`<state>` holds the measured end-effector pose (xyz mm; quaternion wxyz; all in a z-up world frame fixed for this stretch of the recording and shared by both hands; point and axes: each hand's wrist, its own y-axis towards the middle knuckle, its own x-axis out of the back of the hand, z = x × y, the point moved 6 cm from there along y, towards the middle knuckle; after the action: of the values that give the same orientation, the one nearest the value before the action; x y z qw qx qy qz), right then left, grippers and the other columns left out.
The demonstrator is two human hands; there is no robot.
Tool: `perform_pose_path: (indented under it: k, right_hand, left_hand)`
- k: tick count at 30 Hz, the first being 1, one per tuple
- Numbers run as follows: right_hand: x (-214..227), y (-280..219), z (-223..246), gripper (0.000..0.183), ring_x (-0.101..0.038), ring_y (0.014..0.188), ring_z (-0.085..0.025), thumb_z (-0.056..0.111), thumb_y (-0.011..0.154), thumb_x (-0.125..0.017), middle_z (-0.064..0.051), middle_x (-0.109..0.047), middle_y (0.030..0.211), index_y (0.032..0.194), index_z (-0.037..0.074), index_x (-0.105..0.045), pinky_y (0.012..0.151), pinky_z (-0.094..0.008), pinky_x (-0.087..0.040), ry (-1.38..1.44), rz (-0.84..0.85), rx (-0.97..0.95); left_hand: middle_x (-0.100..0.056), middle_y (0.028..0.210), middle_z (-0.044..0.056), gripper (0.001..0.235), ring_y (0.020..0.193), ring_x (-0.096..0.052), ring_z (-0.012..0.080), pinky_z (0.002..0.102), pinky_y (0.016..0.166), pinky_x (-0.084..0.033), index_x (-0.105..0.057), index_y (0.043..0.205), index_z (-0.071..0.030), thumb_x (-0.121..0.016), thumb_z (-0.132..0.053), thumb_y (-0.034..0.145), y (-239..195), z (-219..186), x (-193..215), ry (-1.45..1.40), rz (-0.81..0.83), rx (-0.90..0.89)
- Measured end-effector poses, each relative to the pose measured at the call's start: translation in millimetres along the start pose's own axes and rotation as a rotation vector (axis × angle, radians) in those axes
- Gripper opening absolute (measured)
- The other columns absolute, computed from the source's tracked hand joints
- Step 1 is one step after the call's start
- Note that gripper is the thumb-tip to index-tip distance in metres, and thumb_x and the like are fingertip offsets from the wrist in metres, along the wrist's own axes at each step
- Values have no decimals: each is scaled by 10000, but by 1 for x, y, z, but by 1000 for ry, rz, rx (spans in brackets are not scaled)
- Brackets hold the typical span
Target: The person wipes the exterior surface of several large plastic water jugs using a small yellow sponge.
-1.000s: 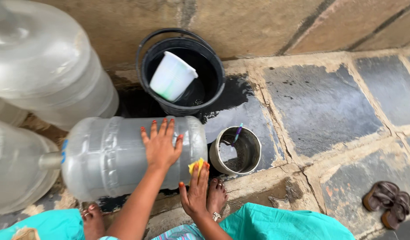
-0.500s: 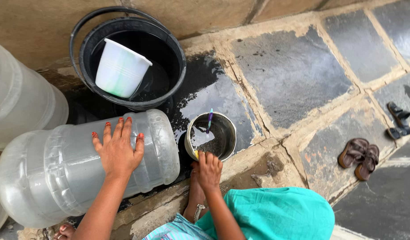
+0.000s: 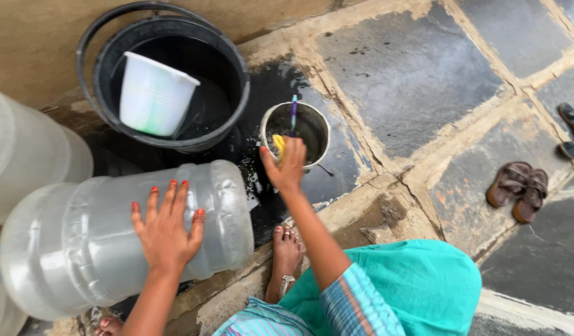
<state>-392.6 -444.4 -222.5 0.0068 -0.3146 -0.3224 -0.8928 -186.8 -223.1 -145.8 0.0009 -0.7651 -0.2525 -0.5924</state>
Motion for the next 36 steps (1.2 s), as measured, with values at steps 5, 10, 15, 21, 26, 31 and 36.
perform_pose_path:
  k: [5, 10, 15, 21, 26, 31, 36]
  right_hand:
    - [-78, -86, 52, 812, -310, 1522, -268, 420, 966, -574, -94, -239, 1658, 1600, 89, -188, 1228, -378, -271, 1092, 470, -718]
    - [14, -110, 115, 812, -99, 1647, -338, 612, 1092, -332, -172, -115, 1762, 1655, 51, -164, 1317, -443, -115, 620, 497, -303]
    - [-38, -70, 87, 901, -68, 1632, -341, 709, 1040, -64, -168, -171, 1753, 1640, 78, -292, 1292, -449, -60, 675, 590, -329]
    - [-158, -120, -14, 990, -150, 1593, -295, 812, 932, -94, -123, -162, 1722, 1636, 115, -107, 1274, -469, -129, 1267, 730, -1060]
    - [-98, -216, -15, 1079, 14, 1594, -238, 843, 831, -53, -67, 35, 1715, 1642, 139, 46, 1276, -455, -27, 922, 1061, -1110]
    - [-46, -164, 21, 1091, -125, 1604, -272, 834, 977, -92, -202, -132, 1742, 1640, -32, -119, 1302, -403, -36, 1544, 933, -931]
    - [-89, -104, 41, 1068, -160, 1564, -275, 841, 873, -47, -150, -158, 1723, 1641, 101, -112, 1266, -434, -87, 1355, 864, -940]
  left_hand:
    - [-549, 1543, 73, 628, 1452, -443, 360, 648, 1216, -188, -542, 1518, -174, -484, -477, 971, 12, 8, -13, 41, 25, 4]
    - [-555, 1553, 62, 610, 1463, -441, 356, 656, 1227, -179, -544, 1524, -197, -482, -465, 980, 17, 12, -22, 50, 53, 32]
    - [-542, 1559, 63, 632, 1473, -436, 365, 644, 1237, -175, -532, 1544, -195, -476, -470, 977, 20, 10, -23, 70, 45, 5]
    - [-547, 1552, 61, 627, 1469, -434, 363, 640, 1230, -176, -533, 1542, -198, -456, -475, 985, 21, 10, -25, 47, 60, 52]
    - [-551, 1562, 65, 614, 1470, -431, 366, 651, 1224, -173, -540, 1540, -192, -453, -453, 991, 32, 13, -30, 53, 76, 60]
    - [-545, 1570, 72, 615, 1483, -426, 363, 664, 1213, -170, -542, 1546, -195, -454, -450, 993, 30, 16, -30, 51, 73, 58]
    - [-555, 1553, 53, 623, 1476, -432, 347, 648, 1225, -167, -550, 1531, -204, -472, -463, 970, 31, 18, -32, 78, 65, 56]
